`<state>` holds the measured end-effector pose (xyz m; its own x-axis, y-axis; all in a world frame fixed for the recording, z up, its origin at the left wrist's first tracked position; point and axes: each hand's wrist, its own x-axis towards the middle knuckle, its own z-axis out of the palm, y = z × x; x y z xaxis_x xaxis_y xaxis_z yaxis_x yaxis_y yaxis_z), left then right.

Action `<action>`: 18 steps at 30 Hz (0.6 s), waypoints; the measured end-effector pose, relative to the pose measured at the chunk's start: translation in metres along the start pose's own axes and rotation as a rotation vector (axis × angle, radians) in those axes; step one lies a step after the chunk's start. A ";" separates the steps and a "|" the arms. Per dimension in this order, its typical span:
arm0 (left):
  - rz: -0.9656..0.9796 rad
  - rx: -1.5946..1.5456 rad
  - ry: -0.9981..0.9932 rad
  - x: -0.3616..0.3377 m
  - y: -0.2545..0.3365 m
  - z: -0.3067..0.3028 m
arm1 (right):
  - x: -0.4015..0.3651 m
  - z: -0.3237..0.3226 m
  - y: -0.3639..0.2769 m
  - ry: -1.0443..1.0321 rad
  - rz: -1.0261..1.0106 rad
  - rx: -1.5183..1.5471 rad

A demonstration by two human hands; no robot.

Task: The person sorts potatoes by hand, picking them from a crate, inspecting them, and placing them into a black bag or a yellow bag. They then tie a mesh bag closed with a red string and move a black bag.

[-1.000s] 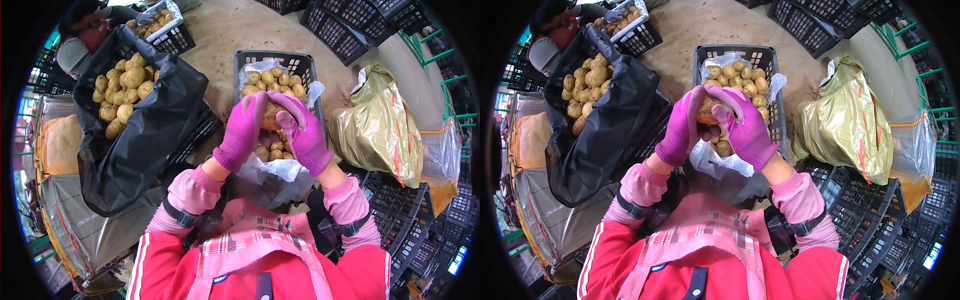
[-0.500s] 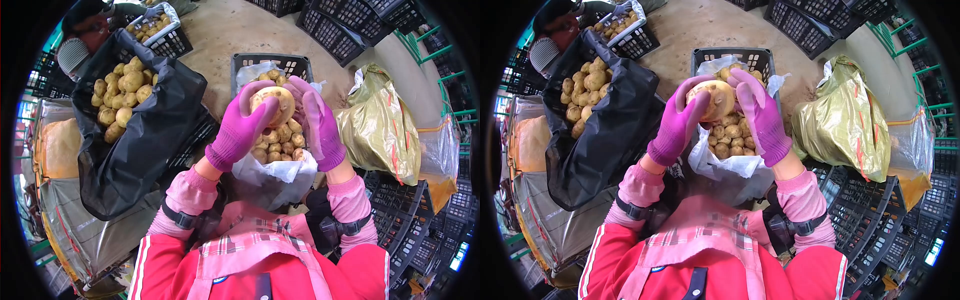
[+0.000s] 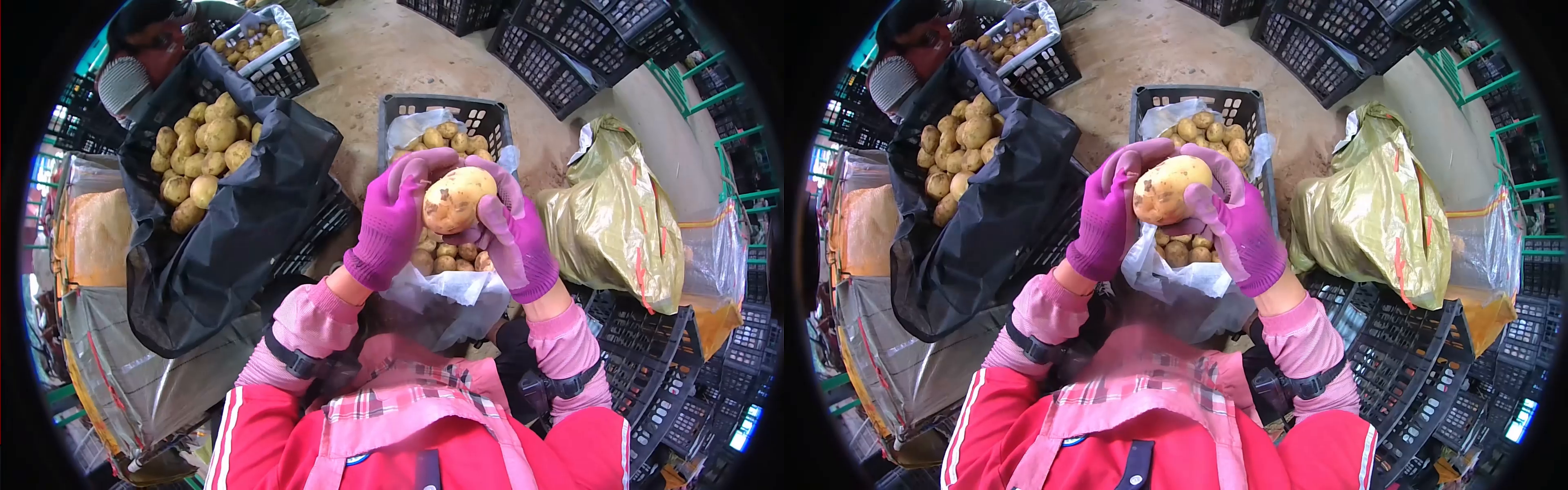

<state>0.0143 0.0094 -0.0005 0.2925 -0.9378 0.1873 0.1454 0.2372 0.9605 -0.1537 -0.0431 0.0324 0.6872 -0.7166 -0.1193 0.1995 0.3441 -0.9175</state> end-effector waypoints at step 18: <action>-0.211 -0.411 -0.315 -0.011 0.008 -0.004 | 0.011 -0.015 -0.012 -0.054 -0.268 -0.544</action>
<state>0.0158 0.0224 0.0047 -0.0705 -0.9911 0.1133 0.5453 0.0568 0.8363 -0.1596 -0.0643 0.0363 0.6997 -0.6988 0.1487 -0.0052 -0.2131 -0.9770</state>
